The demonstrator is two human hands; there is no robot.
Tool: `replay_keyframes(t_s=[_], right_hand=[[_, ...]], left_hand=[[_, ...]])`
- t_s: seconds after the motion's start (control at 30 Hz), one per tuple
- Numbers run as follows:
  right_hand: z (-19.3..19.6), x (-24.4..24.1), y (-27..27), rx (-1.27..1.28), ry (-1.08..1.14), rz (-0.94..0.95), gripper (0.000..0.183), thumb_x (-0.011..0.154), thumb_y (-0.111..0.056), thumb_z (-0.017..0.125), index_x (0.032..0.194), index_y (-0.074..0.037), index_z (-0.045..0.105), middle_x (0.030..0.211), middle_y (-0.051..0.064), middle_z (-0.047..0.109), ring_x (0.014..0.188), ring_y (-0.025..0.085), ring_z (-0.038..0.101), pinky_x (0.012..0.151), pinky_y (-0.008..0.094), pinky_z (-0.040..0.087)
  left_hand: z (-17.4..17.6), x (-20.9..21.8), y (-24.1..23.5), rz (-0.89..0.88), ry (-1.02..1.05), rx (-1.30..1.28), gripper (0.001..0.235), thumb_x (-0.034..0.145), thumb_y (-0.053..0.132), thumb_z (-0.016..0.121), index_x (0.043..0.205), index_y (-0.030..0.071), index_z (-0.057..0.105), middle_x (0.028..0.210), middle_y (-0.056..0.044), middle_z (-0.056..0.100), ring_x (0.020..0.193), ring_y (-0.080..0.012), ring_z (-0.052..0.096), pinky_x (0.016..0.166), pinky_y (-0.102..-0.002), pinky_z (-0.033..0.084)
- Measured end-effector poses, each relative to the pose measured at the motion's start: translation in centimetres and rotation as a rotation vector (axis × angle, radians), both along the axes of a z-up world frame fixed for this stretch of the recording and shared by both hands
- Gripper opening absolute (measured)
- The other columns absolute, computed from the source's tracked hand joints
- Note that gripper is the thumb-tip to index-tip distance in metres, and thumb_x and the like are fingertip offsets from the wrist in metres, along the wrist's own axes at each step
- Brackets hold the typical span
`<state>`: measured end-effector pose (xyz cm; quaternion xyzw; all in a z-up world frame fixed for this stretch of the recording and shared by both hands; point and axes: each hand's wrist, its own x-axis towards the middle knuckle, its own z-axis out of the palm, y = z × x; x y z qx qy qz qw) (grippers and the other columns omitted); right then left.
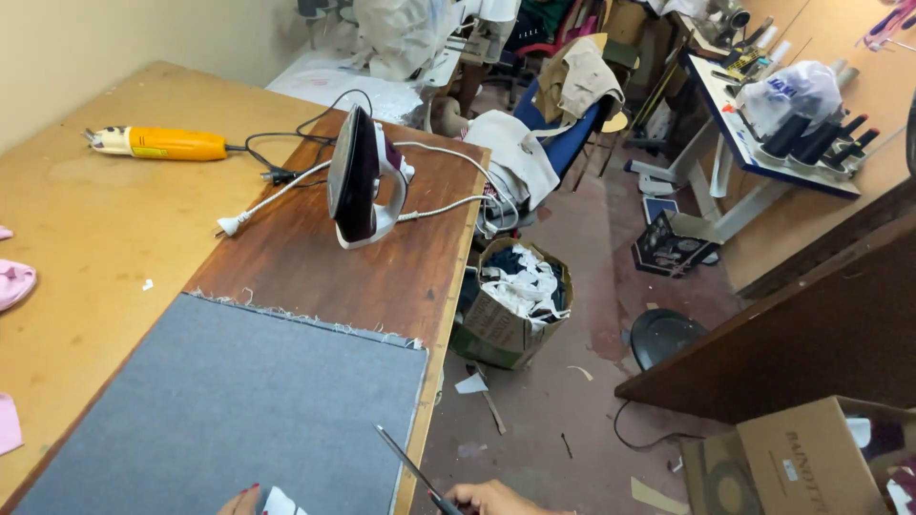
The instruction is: Cutting out fabric pieces using scissors following a pattern on a workbench.
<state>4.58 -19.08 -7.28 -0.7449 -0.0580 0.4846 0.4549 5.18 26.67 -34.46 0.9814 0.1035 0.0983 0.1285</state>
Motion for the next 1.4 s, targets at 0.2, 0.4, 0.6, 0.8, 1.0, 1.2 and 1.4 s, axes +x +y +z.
replay_keyframes(t_s=[0.2, 0.4, 0.6, 0.8, 1.0, 1.2, 1.4], right_hand=[[3.1, -3.3, 2.2, 0.120, 0.167, -0.173, 0.038, 0.097, -0.021, 0.070, 0.134, -0.015, 0.065, 0.115, 0.000, 0.066, 0.100, 0.010, 0.063, 0.090, 0.022, 0.048], [4.1, -7.6, 3.5, 0.135, -0.105, -0.228, 0.037, 0.083, -0.007, 0.085, 0.117, -0.006, 0.069, 0.083, 0.004, 0.068, 0.066, 0.012, 0.062, 0.061, 0.026, 0.053], [6.9, -7.7, 5.3, -0.011, -0.081, -0.300, 0.048, 0.078, -0.015, 0.084, 0.120, 0.001, 0.068, 0.075, 0.014, 0.071, 0.056, 0.025, 0.067, 0.050, 0.035, 0.056], [7.1, -6.6, 6.7, -0.092, -0.076, -0.244, 0.045, 0.079, -0.017, 0.084, 0.120, -0.003, 0.070, 0.077, 0.012, 0.071, 0.057, 0.020, 0.064, 0.052, 0.032, 0.054], [8.0, -4.7, 8.3, -0.068, -0.066, -0.213, 0.045, 0.080, -0.019, 0.083, 0.119, -0.002, 0.068, 0.076, 0.013, 0.072, 0.039, 0.020, 0.057, 0.035, 0.029, 0.042], [7.3, -3.8, 8.7, -0.043, -0.077, -0.160, 0.044, 0.080, -0.024, 0.083, 0.116, -0.004, 0.069, 0.077, 0.011, 0.073, 0.043, 0.019, 0.058, 0.040, 0.030, 0.049], [6.4, -2.9, 8.7, -0.021, -0.046, -0.150, 0.044, 0.081, -0.020, 0.084, 0.118, -0.004, 0.068, 0.077, 0.010, 0.072, 0.045, 0.016, 0.056, 0.036, 0.027, 0.049]], left_hand=[[16.1, -4.3, -6.1, 0.099, -0.147, 0.274, 0.053, 0.068, 0.041, 0.087, 0.119, 0.036, 0.073, 0.115, 0.017, 0.072, 0.093, -0.0122, 0.063, 0.078, -0.031, 0.052], [25.5, -5.8, -6.6, 0.011, -0.068, 0.060, 0.031, 0.085, 0.028, 0.075, 0.114, 0.021, 0.067, 0.111, -0.004, 0.067, 0.101, -0.0308, 0.063, 0.081, -0.045, 0.049], [25.5, -6.5, -4.6, -0.006, -0.231, -0.018, 0.020, 0.086, 0.018, 0.080, 0.103, 0.013, 0.070, 0.099, -0.008, 0.066, 0.089, -0.0322, 0.062, 0.072, -0.044, 0.046], [25.4, -5.7, -5.6, -0.065, -0.219, -0.089, 0.025, 0.083, 0.022, 0.084, 0.104, 0.015, 0.074, 0.096, -0.005, 0.068, 0.091, -0.0315, 0.063, 0.072, -0.045, 0.045], [26.2, -5.3, -7.1, 0.003, -0.116, -0.084, 0.028, 0.078, 0.032, 0.086, 0.096, 0.016, 0.073, 0.089, -0.004, 0.067, 0.088, -0.0298, 0.063, 0.073, -0.045, 0.042], [24.2, -3.4, -8.0, 0.068, 0.118, -0.097, 0.028, 0.078, 0.037, 0.085, 0.090, 0.017, 0.070, 0.095, -0.005, 0.068, 0.092, -0.0318, 0.064, 0.078, -0.048, 0.044], [25.2, -4.1, -7.8, -0.005, 0.110, -0.183, 0.012, 0.083, 0.024, 0.074, 0.085, 0.015, 0.067, 0.088, -0.005, 0.065, 0.088, -0.0325, 0.061, 0.075, -0.048, 0.043]])
